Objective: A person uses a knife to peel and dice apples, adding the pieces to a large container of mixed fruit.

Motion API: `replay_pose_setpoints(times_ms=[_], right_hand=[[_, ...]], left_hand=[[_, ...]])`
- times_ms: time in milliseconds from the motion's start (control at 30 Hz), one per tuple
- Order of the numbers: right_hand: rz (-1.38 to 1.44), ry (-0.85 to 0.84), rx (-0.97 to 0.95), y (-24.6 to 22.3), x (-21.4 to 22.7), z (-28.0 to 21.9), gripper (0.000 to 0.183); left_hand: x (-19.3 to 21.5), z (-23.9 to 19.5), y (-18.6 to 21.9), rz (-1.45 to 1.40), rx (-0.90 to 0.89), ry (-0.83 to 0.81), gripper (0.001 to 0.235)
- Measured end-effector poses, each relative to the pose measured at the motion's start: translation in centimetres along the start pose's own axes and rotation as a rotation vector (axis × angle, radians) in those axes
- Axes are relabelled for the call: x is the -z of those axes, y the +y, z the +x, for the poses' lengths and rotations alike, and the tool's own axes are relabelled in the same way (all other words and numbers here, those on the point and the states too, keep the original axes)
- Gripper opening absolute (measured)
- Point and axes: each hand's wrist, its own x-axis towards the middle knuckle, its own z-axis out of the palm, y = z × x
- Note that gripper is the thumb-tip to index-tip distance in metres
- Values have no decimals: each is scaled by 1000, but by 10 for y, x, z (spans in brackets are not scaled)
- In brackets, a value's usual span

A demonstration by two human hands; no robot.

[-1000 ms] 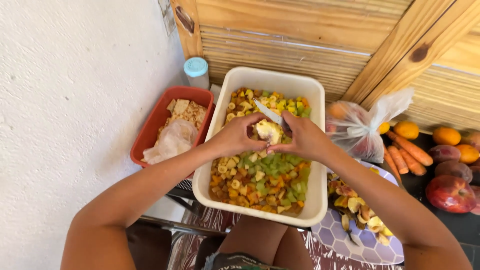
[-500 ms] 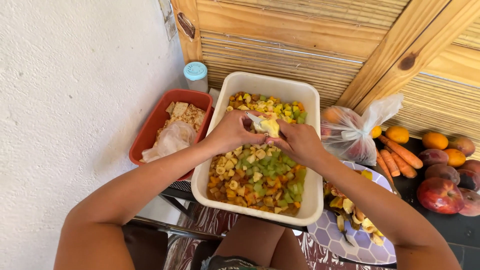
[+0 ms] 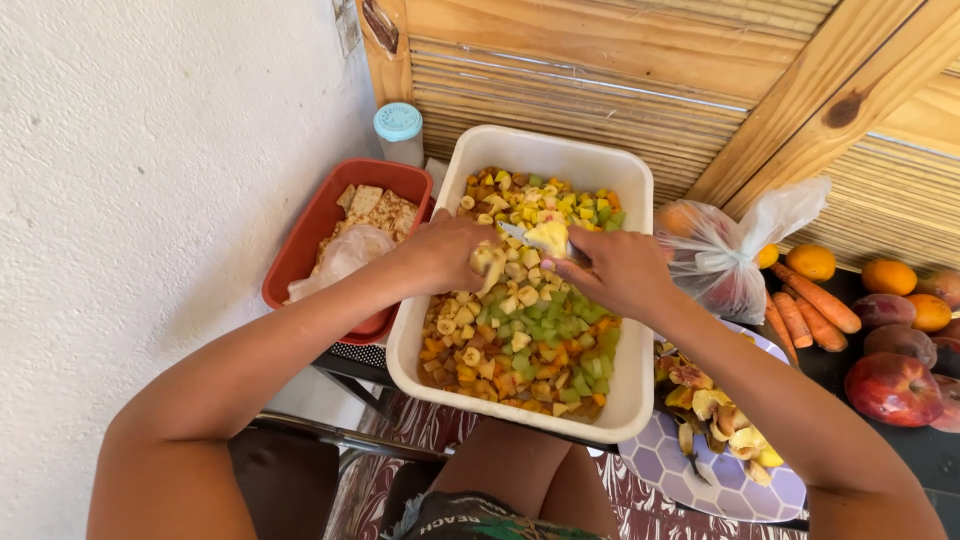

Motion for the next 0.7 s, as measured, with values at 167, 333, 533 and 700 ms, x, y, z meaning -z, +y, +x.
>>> replay_pose_setpoints(times_ms=[167,333,533,700], right_hand=[[-323,119,-24,-9,-10,-2,36],[-483,222,87,-13,-16,-5,29],[-177,-56,45,-12,16,-4,38],[-264,-290,90,-4,11,2,38]], left_hand=[[-9,-12,29,-1,-219,608,48],[-5,-6,35,96,-575,612,43],[4,4,30,-475,-530,343,23],[-30,28,7,-386,-349,138,19]])
